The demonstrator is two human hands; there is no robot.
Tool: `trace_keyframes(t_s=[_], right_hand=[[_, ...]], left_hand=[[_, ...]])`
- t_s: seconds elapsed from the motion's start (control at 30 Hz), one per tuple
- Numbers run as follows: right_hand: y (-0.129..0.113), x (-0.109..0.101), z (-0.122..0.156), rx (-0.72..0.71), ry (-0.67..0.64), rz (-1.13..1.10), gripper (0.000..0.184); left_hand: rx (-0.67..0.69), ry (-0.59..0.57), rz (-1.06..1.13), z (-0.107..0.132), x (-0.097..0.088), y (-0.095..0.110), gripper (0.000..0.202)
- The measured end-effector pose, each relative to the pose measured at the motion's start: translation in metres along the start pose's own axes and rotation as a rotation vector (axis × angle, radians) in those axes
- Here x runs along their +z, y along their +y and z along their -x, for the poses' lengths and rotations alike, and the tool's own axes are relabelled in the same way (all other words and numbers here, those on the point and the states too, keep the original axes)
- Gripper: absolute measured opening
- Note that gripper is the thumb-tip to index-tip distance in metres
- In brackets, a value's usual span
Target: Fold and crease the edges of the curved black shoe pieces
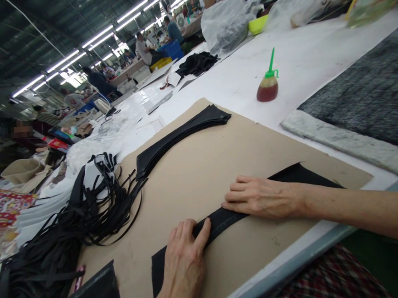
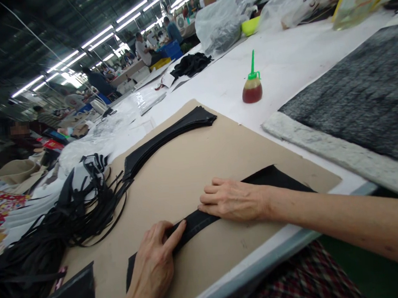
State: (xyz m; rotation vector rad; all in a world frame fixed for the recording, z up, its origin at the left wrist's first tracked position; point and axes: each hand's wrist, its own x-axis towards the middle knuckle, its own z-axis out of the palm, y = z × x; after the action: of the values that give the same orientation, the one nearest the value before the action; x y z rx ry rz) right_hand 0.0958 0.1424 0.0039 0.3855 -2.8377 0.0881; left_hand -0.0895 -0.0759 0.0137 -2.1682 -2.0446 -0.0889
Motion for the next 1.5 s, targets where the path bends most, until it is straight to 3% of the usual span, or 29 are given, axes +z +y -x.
trace_keyframes(t_s=[0.17, 0.33, 0.73, 1.17, 1.5], right_hand=[[-0.002, 0.003, 0.001, 0.015, 0.003, -0.005, 0.025], [-0.002, 0.001, 0.001, 0.032, -0.002, 0.004, 0.022], [0.014, -0.010, 0.033, 0.028, 0.030, 0.046, 0.020], [0.023, -0.020, 0.065, 0.110, -0.006, 0.056, 0.026], [0.031, -0.021, 0.087, 0.131, 0.002, 0.055, 0.029]], left_hand=[[-0.012, 0.015, 0.177, -0.024, -0.002, 0.019, 0.047], [0.014, 0.023, 0.266, -0.037, 0.010, 0.035, 0.048], [0.053, -0.003, 0.125, -0.042, 0.013, 0.038, 0.056], [0.037, -0.162, -0.073, -0.057, 0.006, 0.045, 0.070], [0.039, -0.107, -0.003, -0.062, 0.009, 0.046, 0.064]])
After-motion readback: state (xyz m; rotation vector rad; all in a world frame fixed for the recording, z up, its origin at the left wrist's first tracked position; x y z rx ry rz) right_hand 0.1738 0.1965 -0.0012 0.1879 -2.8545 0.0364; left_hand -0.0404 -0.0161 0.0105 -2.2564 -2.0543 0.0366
